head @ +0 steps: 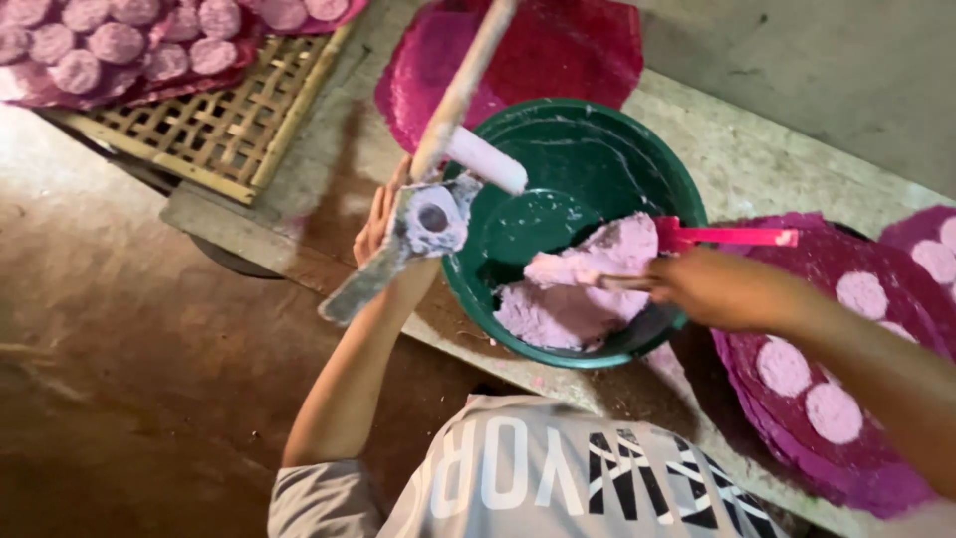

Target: The person scoops pink cotton candy from a green bucket using a pink spatula and packs it into a handheld cylindrical mold. They then press the mold onto a pink glittery mat to form round pink discs, repeating the process to create multiple sweets.

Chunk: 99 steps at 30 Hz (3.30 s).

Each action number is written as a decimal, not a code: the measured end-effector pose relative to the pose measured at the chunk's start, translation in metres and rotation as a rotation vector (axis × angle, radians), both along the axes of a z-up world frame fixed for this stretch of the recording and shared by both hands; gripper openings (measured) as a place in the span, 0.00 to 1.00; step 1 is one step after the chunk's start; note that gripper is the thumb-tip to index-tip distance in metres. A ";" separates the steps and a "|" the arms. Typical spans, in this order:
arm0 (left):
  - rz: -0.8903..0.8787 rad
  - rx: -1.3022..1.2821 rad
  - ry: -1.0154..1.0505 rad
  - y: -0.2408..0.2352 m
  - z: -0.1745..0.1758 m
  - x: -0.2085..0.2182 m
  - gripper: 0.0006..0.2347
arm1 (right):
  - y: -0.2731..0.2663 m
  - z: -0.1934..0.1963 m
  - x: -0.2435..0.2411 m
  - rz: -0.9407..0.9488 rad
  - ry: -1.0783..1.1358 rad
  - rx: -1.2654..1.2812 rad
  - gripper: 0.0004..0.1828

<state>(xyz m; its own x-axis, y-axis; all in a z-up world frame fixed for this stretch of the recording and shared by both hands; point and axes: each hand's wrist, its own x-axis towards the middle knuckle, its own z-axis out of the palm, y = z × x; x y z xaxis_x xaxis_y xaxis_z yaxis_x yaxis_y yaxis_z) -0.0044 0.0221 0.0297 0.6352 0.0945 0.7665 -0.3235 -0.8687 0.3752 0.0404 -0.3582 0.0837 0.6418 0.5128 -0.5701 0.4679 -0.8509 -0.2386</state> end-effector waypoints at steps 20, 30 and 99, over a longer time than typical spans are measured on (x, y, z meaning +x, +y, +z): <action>-0.383 -0.235 0.426 -0.031 -0.003 -0.010 0.20 | 0.062 0.156 -0.097 0.399 -0.726 -0.285 0.36; -0.415 -0.118 0.649 -0.065 0.019 -0.008 0.37 | 0.110 0.081 -0.072 0.538 -0.837 -0.114 0.11; -0.800 -1.528 0.354 -0.096 -0.063 0.064 0.15 | 0.054 -0.056 -0.061 -0.493 -0.440 0.959 0.24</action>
